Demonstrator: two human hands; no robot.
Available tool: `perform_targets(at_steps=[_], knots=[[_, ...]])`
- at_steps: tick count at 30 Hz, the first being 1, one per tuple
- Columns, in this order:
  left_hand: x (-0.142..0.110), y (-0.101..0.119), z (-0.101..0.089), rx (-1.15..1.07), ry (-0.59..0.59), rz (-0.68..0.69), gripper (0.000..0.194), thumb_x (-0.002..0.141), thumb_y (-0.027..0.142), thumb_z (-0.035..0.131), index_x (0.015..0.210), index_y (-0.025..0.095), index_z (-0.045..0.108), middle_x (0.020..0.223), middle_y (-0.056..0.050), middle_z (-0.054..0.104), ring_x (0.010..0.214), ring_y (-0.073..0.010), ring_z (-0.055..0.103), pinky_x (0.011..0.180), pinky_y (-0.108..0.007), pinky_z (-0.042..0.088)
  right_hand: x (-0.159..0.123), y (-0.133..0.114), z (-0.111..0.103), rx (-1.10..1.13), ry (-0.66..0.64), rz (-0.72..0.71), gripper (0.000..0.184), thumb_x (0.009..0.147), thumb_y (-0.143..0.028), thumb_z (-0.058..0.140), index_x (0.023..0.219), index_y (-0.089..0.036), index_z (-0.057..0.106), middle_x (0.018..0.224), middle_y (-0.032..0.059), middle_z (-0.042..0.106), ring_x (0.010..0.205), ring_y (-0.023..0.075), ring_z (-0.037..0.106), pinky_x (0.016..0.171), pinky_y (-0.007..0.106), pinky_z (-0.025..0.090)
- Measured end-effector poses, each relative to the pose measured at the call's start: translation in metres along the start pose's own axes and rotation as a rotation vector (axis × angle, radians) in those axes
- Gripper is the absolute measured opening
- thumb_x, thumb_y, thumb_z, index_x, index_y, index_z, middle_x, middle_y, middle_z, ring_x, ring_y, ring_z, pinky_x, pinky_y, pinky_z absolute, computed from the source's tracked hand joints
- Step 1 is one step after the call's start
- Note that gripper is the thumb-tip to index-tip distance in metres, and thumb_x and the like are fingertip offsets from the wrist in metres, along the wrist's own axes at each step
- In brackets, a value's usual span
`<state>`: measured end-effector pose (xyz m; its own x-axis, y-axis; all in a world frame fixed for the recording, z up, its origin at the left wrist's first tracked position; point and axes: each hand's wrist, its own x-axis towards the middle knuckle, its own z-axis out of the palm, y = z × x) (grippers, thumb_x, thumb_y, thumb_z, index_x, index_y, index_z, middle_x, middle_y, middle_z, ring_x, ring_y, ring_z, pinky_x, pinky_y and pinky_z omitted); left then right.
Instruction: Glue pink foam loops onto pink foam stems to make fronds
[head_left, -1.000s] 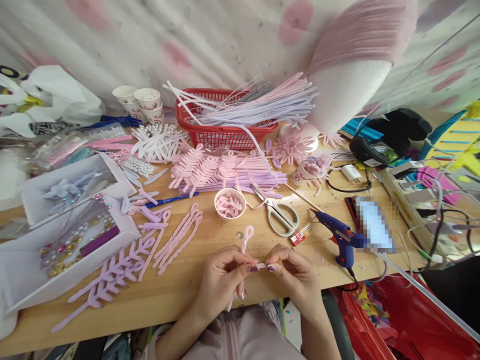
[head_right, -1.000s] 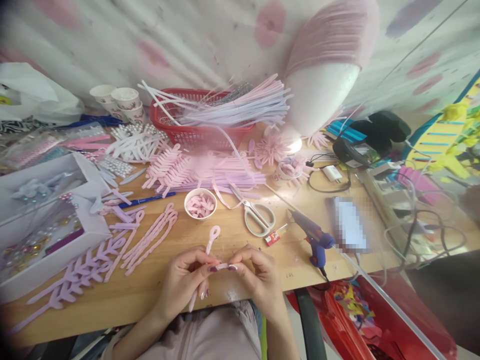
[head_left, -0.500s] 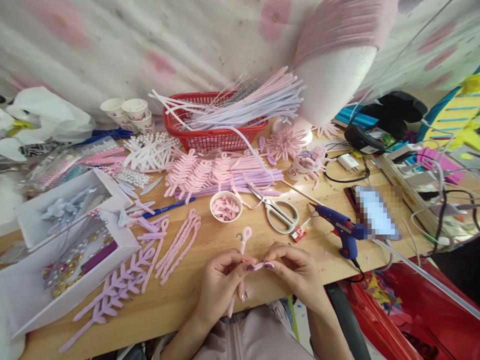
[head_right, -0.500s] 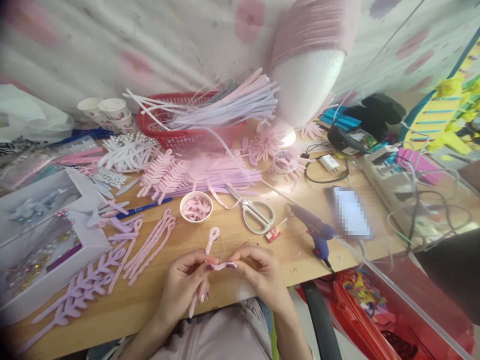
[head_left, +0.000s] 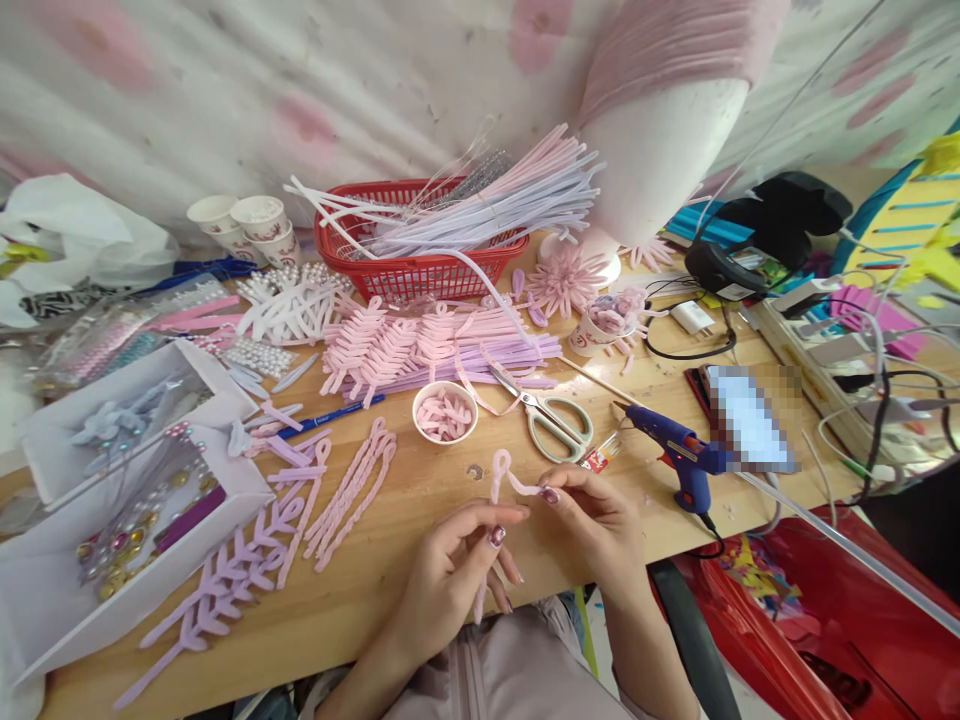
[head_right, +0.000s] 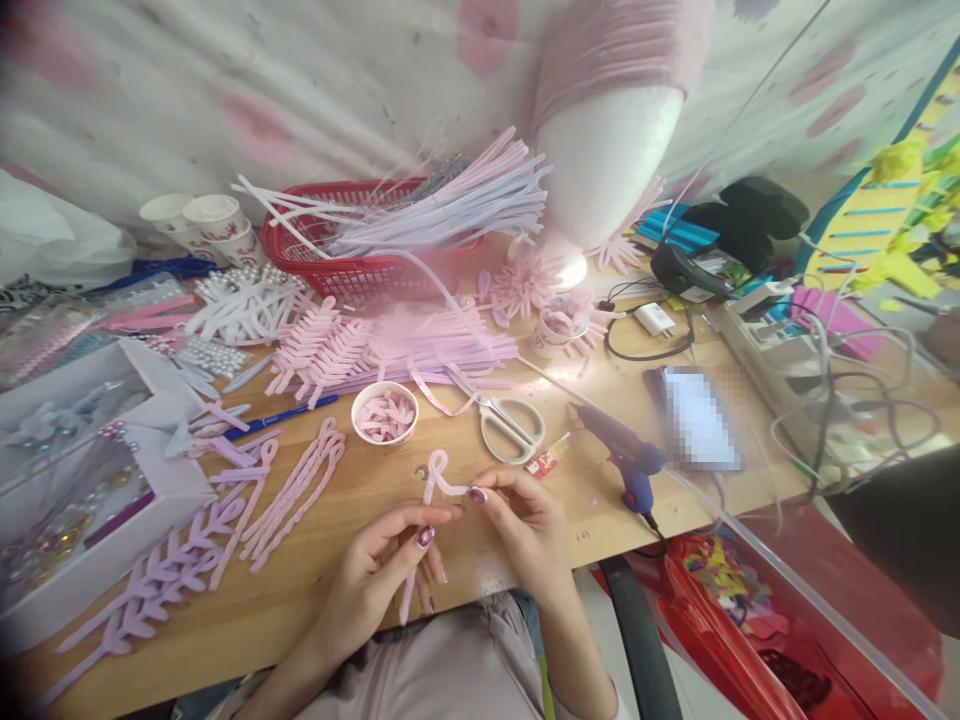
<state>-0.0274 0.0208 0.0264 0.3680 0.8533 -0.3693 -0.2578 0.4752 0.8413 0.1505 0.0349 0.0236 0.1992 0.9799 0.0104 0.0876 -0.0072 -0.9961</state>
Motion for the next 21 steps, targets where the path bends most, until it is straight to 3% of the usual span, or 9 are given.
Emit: perform_targets(at_steps=[2, 7, 21], knots=[[-0.0002, -0.0026, 0.0, -0.031, -0.028, 0.002, 0.037, 0.085, 0.05, 0.066, 0.097, 0.015, 0.071, 0.116, -0.016, 0.07, 0.063, -0.0146, 0.067, 0.046, -0.024, 0.056, 0.0022, -0.0006, 0.004, -0.016, -0.009, -0.068, 0.018, 0.083, -0.039, 0.074, 0.077, -0.023, 0.073, 0.076, 0.0046, 0.07, 0.073, 0.0186, 0.065, 0.067, 0.029, 0.054], [0.0004, -0.0082, -0.0021, -0.072, -0.038, 0.006, 0.03, 0.09, 0.046, 0.062, 0.091, 0.017, 0.068, 0.116, -0.014, 0.069, 0.063, -0.0133, 0.068, 0.048, -0.024, 0.058, 0.0021, 0.0039, 0.0074, -0.092, 0.021, -0.206, 0.009, 0.087, -0.03, 0.07, 0.08, -0.025, 0.075, 0.086, 0.0049, 0.066, 0.085, 0.0203, 0.063, 0.078, 0.034, 0.051], [-0.0019, -0.0033, -0.0018, -0.076, -0.045, 0.012, 0.031, 0.089, 0.047, 0.063, 0.091, 0.017, 0.068, 0.101, -0.007, 0.062, 0.06, -0.0109, 0.065, 0.048, -0.022, 0.058, 0.0, 0.009, 0.0085, -0.195, -0.013, -0.239, 0.008, 0.088, -0.027, 0.069, 0.082, -0.025, 0.075, 0.088, 0.0051, 0.064, 0.086, 0.0207, 0.062, 0.077, 0.034, 0.05]])
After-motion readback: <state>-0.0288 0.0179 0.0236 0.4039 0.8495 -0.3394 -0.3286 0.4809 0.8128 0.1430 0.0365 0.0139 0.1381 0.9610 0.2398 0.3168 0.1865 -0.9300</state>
